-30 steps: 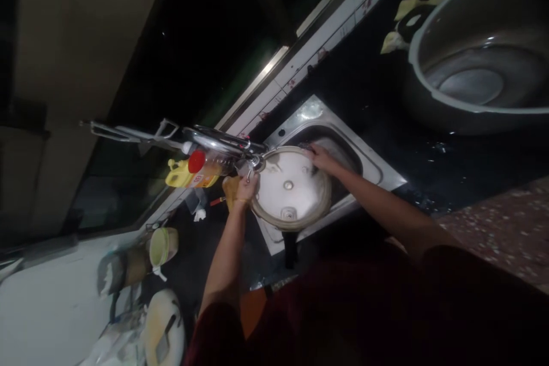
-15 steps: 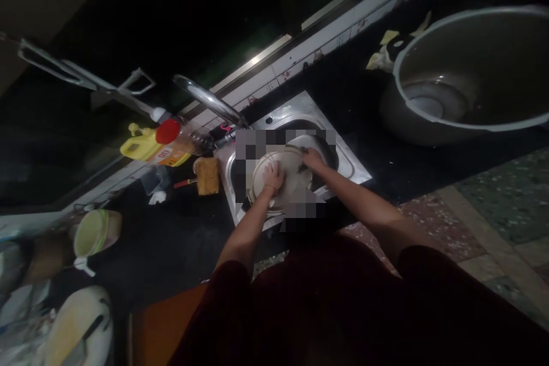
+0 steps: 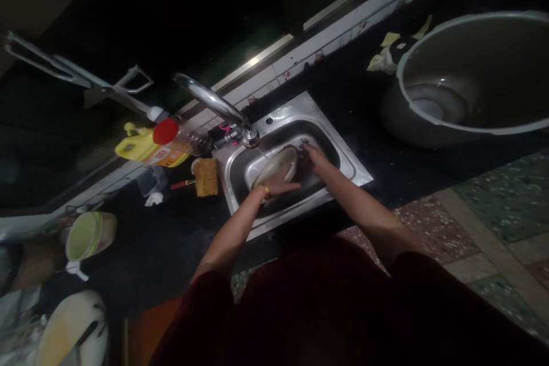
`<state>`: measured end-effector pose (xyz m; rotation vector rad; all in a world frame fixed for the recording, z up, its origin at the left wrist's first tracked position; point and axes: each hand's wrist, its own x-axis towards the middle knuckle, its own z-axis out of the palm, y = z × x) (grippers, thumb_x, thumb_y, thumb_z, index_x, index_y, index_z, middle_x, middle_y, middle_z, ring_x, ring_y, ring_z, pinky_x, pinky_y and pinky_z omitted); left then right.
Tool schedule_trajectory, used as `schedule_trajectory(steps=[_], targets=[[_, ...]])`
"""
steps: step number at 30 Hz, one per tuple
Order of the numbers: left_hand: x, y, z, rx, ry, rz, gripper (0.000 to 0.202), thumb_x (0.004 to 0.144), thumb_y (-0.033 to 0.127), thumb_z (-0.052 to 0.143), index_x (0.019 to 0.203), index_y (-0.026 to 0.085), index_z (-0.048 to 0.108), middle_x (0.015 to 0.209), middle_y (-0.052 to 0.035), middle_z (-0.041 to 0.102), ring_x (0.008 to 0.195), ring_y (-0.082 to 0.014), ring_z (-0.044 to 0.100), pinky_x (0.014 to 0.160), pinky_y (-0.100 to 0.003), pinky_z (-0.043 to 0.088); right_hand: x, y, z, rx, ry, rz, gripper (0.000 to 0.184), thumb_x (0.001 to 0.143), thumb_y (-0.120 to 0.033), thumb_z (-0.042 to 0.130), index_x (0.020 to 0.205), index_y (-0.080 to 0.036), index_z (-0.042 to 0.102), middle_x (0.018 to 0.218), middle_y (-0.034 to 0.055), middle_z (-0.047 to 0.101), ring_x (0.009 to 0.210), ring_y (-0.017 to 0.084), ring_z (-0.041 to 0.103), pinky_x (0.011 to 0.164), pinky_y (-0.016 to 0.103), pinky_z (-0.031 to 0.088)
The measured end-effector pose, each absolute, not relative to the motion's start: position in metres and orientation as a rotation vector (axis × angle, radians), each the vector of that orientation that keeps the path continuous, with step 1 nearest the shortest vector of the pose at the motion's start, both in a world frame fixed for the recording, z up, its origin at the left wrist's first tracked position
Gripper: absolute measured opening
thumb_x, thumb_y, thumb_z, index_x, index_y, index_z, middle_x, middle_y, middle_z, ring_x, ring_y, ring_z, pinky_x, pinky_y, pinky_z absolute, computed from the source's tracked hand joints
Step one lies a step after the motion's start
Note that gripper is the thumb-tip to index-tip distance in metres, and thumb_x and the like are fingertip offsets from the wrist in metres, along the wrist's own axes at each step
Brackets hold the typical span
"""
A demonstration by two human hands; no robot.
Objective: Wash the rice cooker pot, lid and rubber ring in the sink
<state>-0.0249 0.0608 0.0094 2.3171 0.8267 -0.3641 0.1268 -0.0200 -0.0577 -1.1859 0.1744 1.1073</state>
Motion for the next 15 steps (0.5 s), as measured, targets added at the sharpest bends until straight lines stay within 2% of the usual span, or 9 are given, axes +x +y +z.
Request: schedule_trajectory(steps=[3,6,8,10,12,13,15], targets=[[-0.038,0.062,0.026,2.431,0.872,-0.402,0.056,0.08,0.03,0.063,0.134,0.017,0.052,0.121,-0.0129,0.065,0.112,-0.0261,0.061,0.095,-0.033,0.044,0.128,-0.013,-0.046,-1.254,0.044,1.051,0.017,0.084,-0.033,0.053,0.094,-0.021,0.06,0.082,0.0004,0.067,0.072,0.014,0.063,0.067,0.027,0.053],[-0.046,0.07,0.039,2.423,0.93,-0.223,0.04,0.084,0.029,0.055,0.122,0.015,0.061,0.104,-0.01,0.07,0.097,-0.0227,0.065,0.086,-0.031,0.048,0.118,-0.004,-0.024,-1.448,-0.337,0.84,0.029,0.085,-0.036,0.05,0.107,-0.02,0.062,0.103,0.0058,0.069,0.097,0.019,0.063,0.086,0.035,0.051],[-0.044,0.077,0.042,2.373,0.914,-0.11,0.031,0.082,0.028,0.057,0.109,0.015,0.067,0.093,-0.0069,0.071,0.087,-0.02,0.065,0.079,-0.028,0.048,0.105,0.003,-0.007,-1.52,-0.74,0.664,0.034,0.084,-0.033,0.051,0.114,-0.021,0.062,0.12,0.0075,0.065,0.117,0.021,0.055,0.101,0.04,0.041],[-0.039,0.083,0.042,2.328,0.934,-0.039,0.023,0.078,0.023,0.059,0.096,0.013,0.069,0.086,-0.0061,0.071,0.08,-0.0184,0.063,0.075,-0.027,0.048,0.095,0.011,0.005,-1.518,-1.14,0.54,0.035,0.083,-0.029,0.053,0.115,-0.021,0.064,0.126,0.0073,0.062,0.13,0.023,0.044,0.112,0.045,0.027],[-0.035,0.087,0.04,2.289,0.971,0.038,0.019,0.076,0.021,0.06,0.089,0.011,0.069,0.081,-0.0059,0.07,0.076,-0.0173,0.062,0.073,-0.026,0.047,0.099,0.021,0.007,-1.545,-1.337,0.472,0.033,0.084,-0.027,0.052,0.114,-0.02,0.065,0.126,0.0079,0.062,0.134,0.024,0.039,0.116,0.048,0.016],[-0.033,0.089,0.039,2.266,0.974,0.077,0.02,0.076,0.022,0.06,0.088,0.011,0.069,0.081,-0.0054,0.07,0.075,-0.0168,0.061,0.072,-0.025,0.047,0.106,0.027,0.004,-1.6,-1.321,0.468,0.032,0.086,-0.026,0.051,0.113,-0.018,0.066,0.125,0.0086,0.063,0.133,0.025,0.04,0.116,0.048,0.015],[-0.034,0.094,0.039,2.201,0.945,0.143,0.024,0.078,0.028,0.059,0.091,0.011,0.069,0.08,-0.0036,0.069,0.075,-0.0157,0.06,0.071,-0.024,0.046,0.127,0.039,-0.004,-1.742,-1.129,0.571,0.032,0.088,-0.025,0.045,0.11,-0.015,0.067,0.12,0.0102,0.065,0.125,0.026,0.049,0.112,0.047,0.025]])
